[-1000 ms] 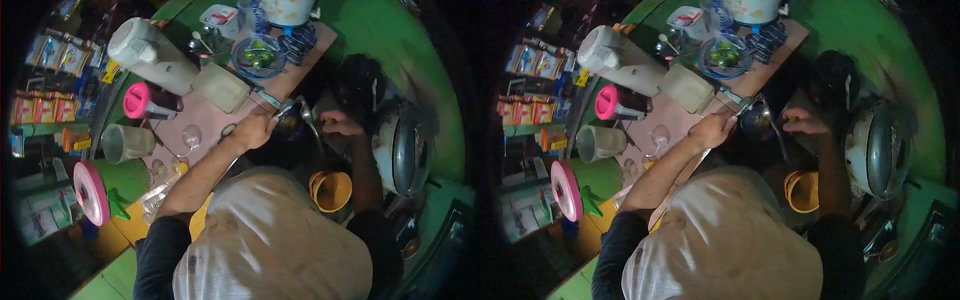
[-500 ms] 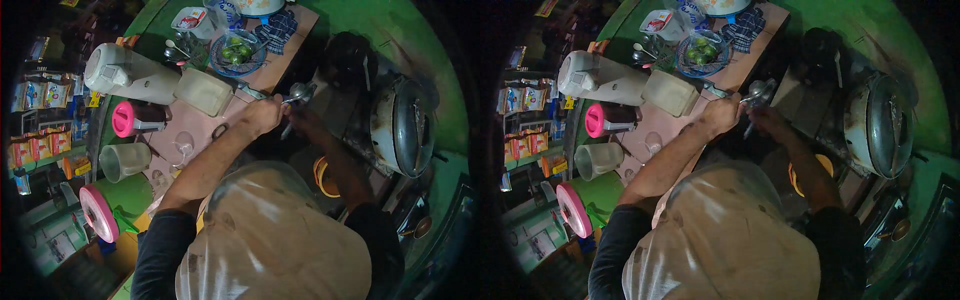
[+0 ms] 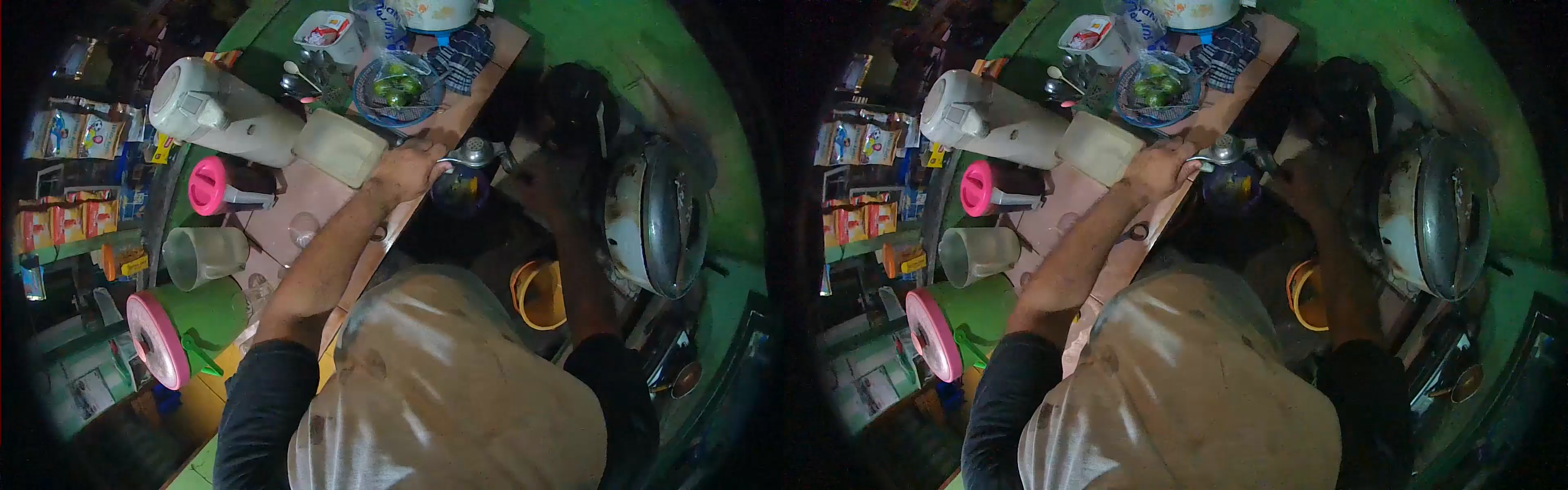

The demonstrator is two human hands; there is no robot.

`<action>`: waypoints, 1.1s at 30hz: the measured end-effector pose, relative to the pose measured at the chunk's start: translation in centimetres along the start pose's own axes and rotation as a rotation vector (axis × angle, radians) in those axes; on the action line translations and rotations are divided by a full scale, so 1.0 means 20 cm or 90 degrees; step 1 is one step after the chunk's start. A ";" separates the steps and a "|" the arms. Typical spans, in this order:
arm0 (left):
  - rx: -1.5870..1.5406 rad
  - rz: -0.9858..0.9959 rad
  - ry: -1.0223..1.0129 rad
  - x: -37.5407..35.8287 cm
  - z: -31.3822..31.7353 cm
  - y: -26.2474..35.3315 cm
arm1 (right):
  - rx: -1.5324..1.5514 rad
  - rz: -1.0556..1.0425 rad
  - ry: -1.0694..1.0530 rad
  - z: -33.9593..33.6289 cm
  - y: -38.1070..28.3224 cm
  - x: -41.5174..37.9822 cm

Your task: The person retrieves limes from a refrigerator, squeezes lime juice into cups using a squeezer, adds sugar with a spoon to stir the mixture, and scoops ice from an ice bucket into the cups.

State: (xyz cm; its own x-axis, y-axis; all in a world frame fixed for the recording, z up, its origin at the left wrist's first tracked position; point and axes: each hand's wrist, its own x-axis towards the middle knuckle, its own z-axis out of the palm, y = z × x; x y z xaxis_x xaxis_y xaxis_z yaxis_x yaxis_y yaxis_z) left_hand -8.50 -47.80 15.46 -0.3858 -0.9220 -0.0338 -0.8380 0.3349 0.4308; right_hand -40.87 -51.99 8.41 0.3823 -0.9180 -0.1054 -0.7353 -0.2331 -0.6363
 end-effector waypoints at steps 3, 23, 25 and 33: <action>-0.010 -0.035 -0.005 -0.02 0.01 0.00 | -0.023 0.003 0.021 -0.11 -0.21 -0.03; -1.115 -0.613 0.087 -1.23 -0.23 0.13 | 0.304 -0.121 -0.331 0.30 -0.93 0.02; -1.131 -0.613 0.136 -1.36 -0.18 0.13 | 0.243 -0.260 -0.305 0.43 -1.23 -0.08; -1.176 -0.570 0.277 -1.63 -0.10 0.14 | 0.258 -0.594 -0.055 0.93 -1.71 -0.25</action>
State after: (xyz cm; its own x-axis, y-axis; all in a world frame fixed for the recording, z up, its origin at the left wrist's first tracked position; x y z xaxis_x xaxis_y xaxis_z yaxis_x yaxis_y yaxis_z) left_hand 2.55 -17.25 19.50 0.1351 -0.7508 -0.6466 0.6758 -0.4075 0.6143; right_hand -7.33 -33.42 16.47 0.7568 -0.3957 0.5203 0.1146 -0.7033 -0.7016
